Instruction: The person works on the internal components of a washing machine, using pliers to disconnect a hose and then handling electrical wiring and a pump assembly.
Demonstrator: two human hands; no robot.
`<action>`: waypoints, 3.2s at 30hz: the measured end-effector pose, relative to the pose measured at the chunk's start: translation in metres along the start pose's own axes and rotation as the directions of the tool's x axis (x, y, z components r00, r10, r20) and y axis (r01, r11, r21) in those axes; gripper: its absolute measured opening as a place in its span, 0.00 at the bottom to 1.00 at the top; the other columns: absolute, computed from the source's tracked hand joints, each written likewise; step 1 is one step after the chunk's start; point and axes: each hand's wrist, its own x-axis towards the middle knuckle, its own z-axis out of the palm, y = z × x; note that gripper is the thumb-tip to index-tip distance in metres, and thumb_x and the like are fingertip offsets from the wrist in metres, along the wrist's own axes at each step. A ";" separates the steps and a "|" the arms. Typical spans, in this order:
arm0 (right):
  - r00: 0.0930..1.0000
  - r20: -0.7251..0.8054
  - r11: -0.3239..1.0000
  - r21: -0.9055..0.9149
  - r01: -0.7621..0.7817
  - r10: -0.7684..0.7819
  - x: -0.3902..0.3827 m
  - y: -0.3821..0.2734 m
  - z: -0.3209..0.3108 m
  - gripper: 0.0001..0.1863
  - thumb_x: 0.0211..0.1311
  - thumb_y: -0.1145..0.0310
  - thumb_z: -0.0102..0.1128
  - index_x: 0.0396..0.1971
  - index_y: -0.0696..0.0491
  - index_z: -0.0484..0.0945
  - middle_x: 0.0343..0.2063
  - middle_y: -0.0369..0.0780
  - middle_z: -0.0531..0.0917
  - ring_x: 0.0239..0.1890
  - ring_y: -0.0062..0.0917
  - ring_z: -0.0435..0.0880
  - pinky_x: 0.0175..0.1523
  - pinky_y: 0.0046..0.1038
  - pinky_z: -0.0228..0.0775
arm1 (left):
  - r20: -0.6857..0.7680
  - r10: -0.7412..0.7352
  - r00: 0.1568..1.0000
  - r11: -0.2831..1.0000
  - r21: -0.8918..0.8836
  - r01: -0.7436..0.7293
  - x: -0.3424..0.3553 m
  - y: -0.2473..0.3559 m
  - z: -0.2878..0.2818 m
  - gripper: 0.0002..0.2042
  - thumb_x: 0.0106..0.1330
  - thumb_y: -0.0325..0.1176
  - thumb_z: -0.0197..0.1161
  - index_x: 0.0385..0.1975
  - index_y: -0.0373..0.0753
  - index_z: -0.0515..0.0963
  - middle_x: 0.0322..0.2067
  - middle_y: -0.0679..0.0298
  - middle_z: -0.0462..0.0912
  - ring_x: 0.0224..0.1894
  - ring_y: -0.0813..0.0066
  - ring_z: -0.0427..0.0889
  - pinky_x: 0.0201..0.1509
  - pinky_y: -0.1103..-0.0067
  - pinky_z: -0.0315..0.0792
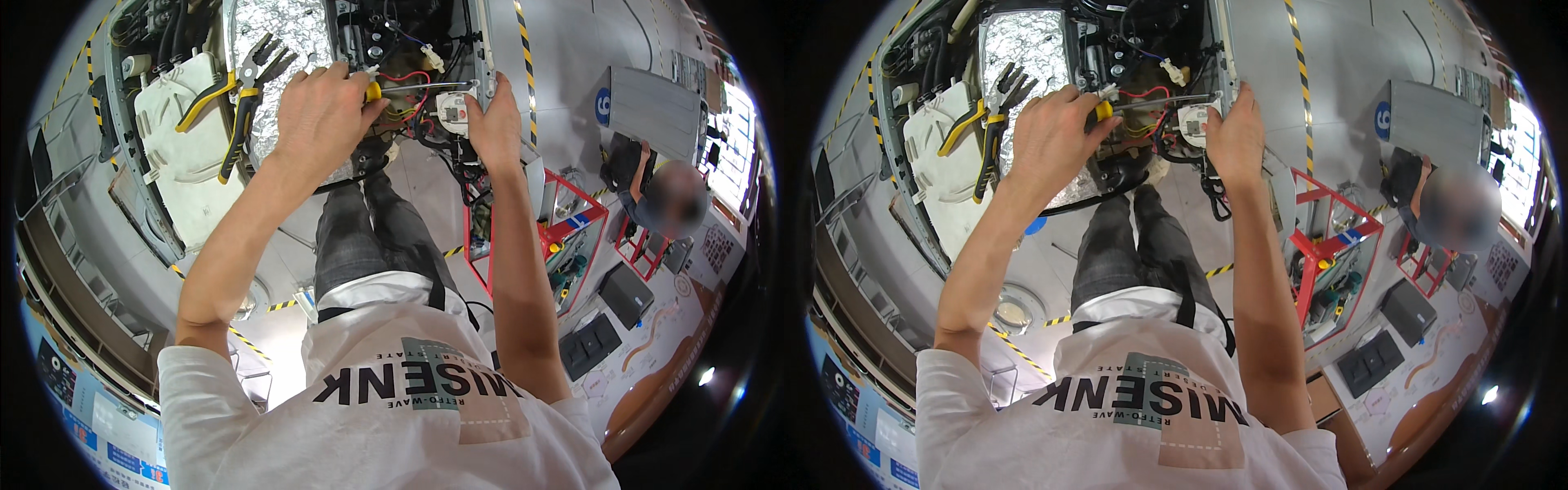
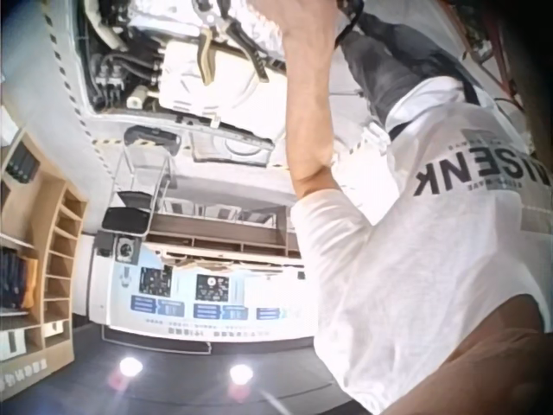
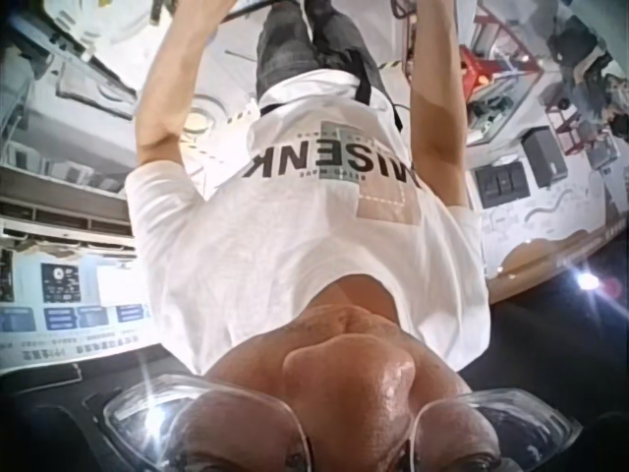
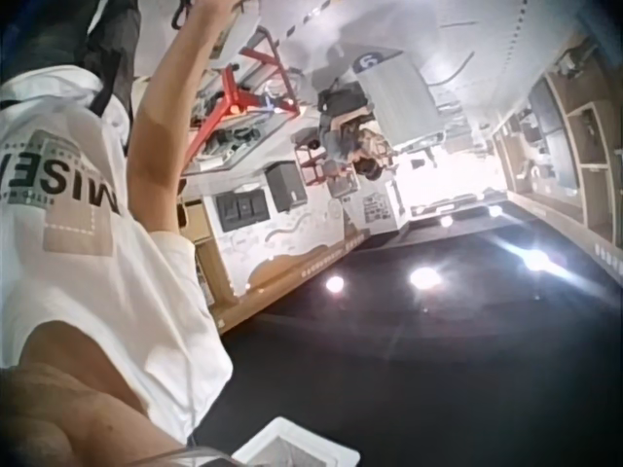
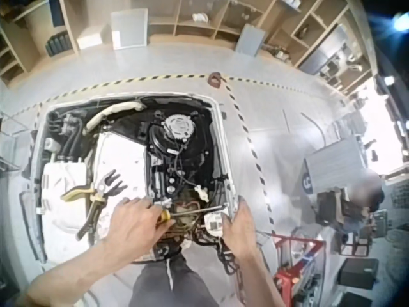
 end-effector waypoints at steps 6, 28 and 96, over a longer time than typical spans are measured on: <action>1.000 0.013 1.000 -0.003 -0.021 0.021 0.001 -0.001 0.000 0.31 0.59 0.70 0.61 0.60 0.64 0.61 0.50 0.59 0.74 0.54 0.54 0.73 0.58 0.43 0.66 | 0.004 0.001 1.000 1.000 -0.017 0.000 -0.001 -0.002 -0.001 0.12 0.56 0.41 0.71 0.25 0.38 0.80 0.24 0.60 0.77 0.29 0.63 0.81 0.34 0.70 0.72; 1.000 0.011 1.000 -0.006 -0.010 0.010 0.000 0.000 -0.001 0.32 0.59 0.70 0.62 0.60 0.66 0.60 0.50 0.59 0.74 0.53 0.53 0.73 0.58 0.42 0.67 | 0.008 -0.011 1.000 1.000 -0.006 0.011 -0.002 0.001 -0.001 0.12 0.56 0.41 0.70 0.27 0.37 0.81 0.24 0.60 0.78 0.28 0.62 0.81 0.35 0.69 0.74; 0.703 -0.160 0.719 -0.227 0.657 -0.693 0.009 -0.066 0.030 0.04 0.48 0.71 0.59 0.26 0.51 0.78 0.27 0.36 0.79 0.34 0.27 0.81 0.35 0.28 0.76 | 0.136 0.114 0.984 0.993 -0.044 -0.109 -0.004 -0.044 -0.030 0.16 0.58 0.30 0.70 0.43 0.35 0.74 0.39 0.56 0.73 0.37 0.54 0.78 0.40 0.68 0.72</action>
